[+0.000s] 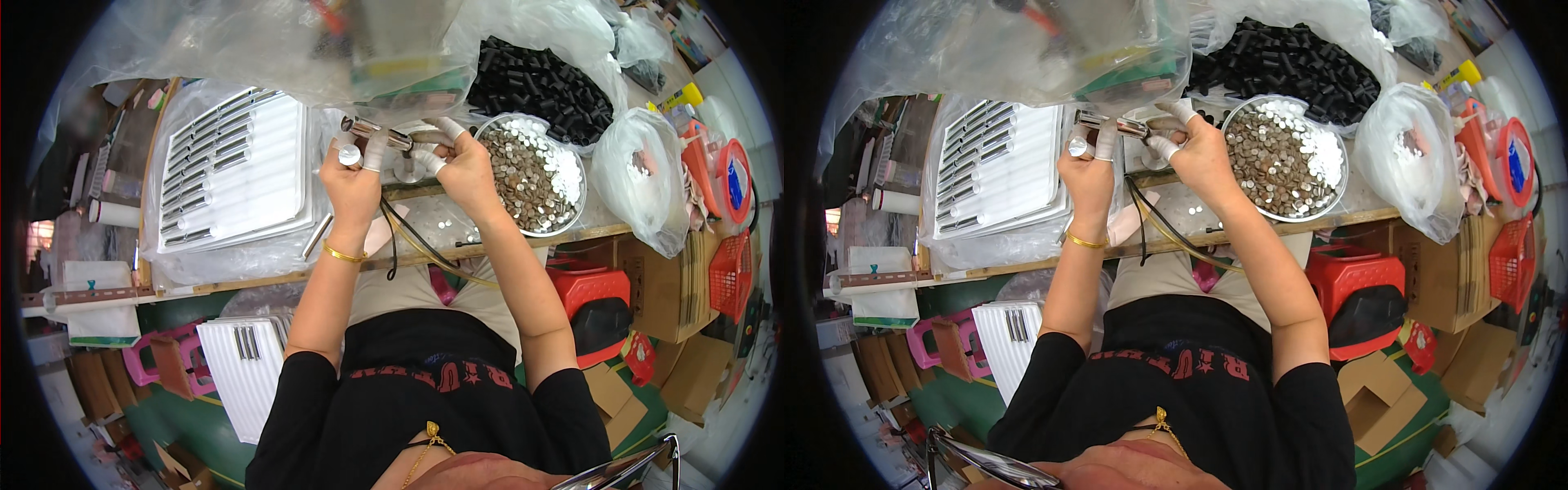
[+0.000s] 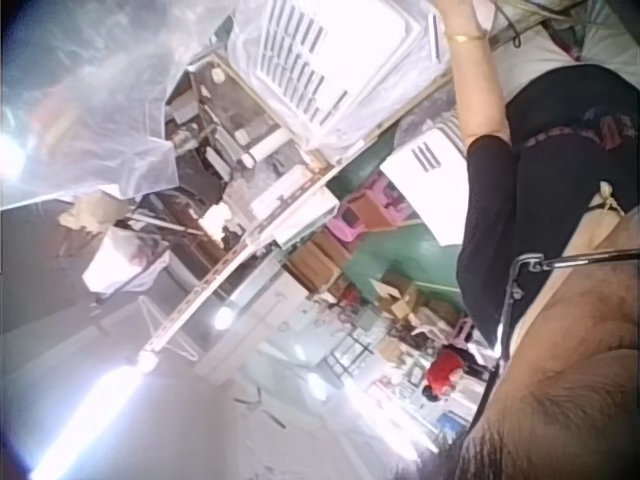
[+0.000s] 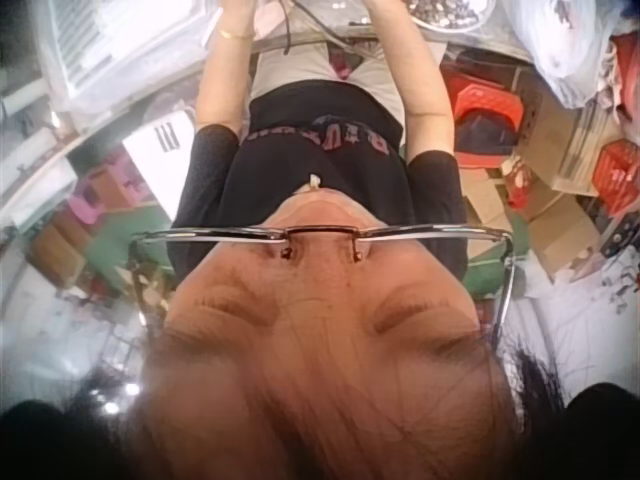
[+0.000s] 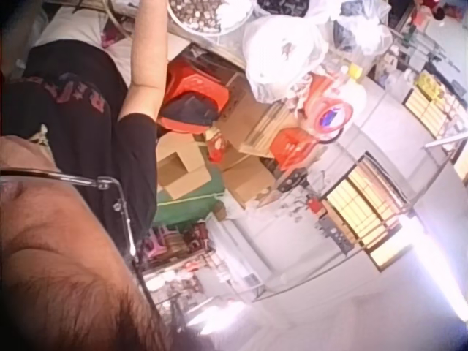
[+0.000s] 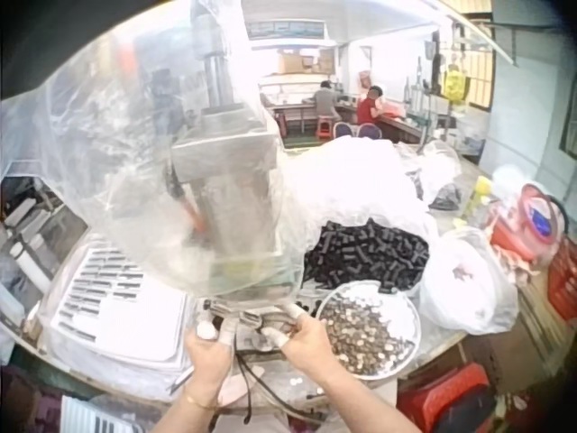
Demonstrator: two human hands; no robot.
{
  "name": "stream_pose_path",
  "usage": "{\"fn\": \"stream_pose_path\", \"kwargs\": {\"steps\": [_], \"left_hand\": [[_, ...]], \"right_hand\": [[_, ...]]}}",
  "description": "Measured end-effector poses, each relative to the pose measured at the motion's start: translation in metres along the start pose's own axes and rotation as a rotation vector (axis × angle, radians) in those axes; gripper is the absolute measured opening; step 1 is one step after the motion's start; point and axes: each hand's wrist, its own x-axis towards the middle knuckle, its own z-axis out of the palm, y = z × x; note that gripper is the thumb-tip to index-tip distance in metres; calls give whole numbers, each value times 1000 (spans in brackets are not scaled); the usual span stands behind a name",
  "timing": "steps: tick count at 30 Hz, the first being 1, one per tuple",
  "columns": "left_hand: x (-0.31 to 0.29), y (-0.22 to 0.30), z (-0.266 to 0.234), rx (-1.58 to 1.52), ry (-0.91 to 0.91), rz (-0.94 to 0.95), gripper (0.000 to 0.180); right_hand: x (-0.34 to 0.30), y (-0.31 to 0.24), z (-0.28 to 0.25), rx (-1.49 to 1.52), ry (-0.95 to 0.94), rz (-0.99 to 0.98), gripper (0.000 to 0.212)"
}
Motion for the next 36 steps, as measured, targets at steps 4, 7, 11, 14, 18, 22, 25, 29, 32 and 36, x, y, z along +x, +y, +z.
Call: {"fn": "stream_pose_path", "kwargs": {"steps": [4,7,11,14,18,22,25,29,32,36], "left_hand": [[-1,-9,4,-12,27,144,13],[-3,-1,4,-105,0,45,14],[-4,-8,-5,43,-3,86,15],[-4,0,-9,28,17,161,15],[-10,6,-16,63,-49,191,19],[-15,6,-12,171,-109,210,17],[-10,-17,-4,200,-163,202,14],[7,-33,18,32,-228,54,25],[14,-42,27,98,-254,-116,29],[25,-74,10,15,-299,-25,31]], "right_hand": [[2,17,-6,-617,-136,62,41],[6,52,1,-752,-84,-318,39],[2,52,6,-846,-108,-390,26],[-2,45,6,-863,-134,-411,24],[-4,50,6,-862,-178,-459,23],[-7,38,12,-759,-133,-451,23],[-1,40,12,-763,-121,-424,28],[8,52,9,-656,32,-392,31],[3,54,-4,-823,82,-309,33],[-9,51,-7,-880,153,-432,31]]}}
